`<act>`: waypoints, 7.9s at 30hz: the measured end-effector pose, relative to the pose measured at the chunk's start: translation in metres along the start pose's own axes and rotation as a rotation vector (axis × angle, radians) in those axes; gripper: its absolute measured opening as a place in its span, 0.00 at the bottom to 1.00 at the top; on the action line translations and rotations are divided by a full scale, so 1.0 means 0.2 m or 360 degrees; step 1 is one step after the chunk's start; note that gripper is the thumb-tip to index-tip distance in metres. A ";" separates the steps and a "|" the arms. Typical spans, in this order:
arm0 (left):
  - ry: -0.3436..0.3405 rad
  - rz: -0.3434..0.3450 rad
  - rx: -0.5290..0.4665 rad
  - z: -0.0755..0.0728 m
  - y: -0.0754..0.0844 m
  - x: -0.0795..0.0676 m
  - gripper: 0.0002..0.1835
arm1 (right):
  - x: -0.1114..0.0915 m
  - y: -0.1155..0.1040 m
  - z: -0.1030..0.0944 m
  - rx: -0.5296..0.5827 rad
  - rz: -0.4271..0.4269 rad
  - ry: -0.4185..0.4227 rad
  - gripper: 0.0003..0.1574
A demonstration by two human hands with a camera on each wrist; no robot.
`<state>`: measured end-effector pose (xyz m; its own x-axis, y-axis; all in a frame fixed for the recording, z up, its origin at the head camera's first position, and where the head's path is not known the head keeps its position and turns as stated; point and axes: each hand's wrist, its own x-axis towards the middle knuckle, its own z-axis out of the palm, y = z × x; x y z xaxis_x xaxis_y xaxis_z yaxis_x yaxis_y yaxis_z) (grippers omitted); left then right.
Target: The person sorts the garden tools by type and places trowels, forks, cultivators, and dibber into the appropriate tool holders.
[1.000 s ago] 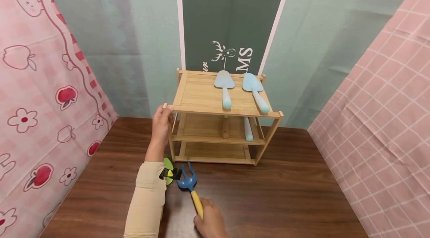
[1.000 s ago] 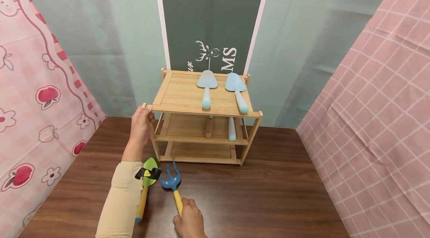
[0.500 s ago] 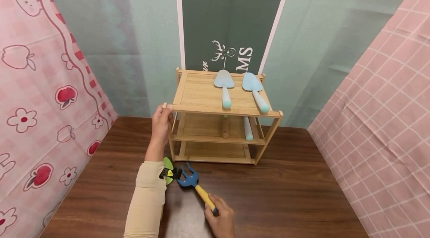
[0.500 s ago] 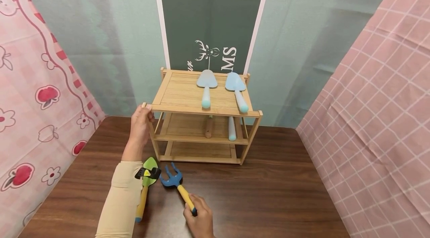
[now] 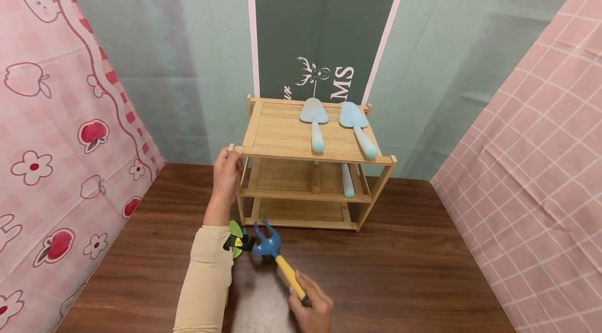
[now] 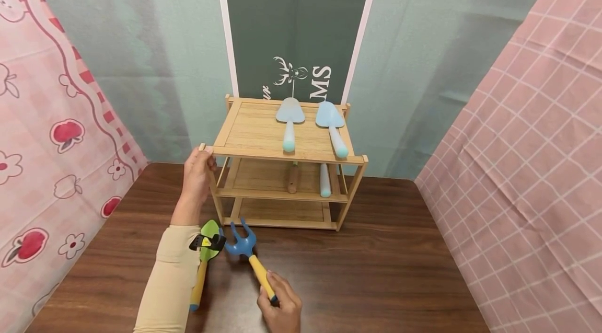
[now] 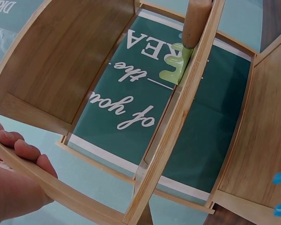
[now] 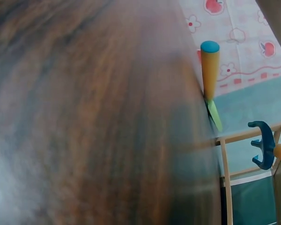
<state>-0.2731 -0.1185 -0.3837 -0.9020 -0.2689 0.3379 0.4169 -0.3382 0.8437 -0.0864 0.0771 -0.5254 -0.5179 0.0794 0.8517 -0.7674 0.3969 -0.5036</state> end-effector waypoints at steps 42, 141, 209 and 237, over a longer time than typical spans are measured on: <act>0.0006 0.0002 -0.0014 0.00 0.00 0.01 0.11 | 0.35 0.03 -0.07 0.0148 -0.0327 0.0214 0.13; 0.0047 -0.0034 -0.0034 0.00 -0.01 0.00 0.11 | 0.84 0.31 0.44 -0.0383 0.0772 -0.0558 0.22; -0.0040 0.0001 0.0019 -0.02 0.00 0.02 0.11 | 1.09 0.09 -0.19 -0.0538 0.0600 -0.1564 0.32; -0.0048 -0.0017 0.0004 -0.01 -0.01 0.00 0.11 | 1.17 0.17 -0.56 -0.0775 0.0932 -0.0955 0.32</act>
<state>-0.2737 -0.1205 -0.3855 -0.9093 -0.2380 0.3414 0.4072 -0.3386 0.8483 -0.1907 0.2124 -0.3279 -0.9786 -0.0414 0.2016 -0.1558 0.7890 -0.5944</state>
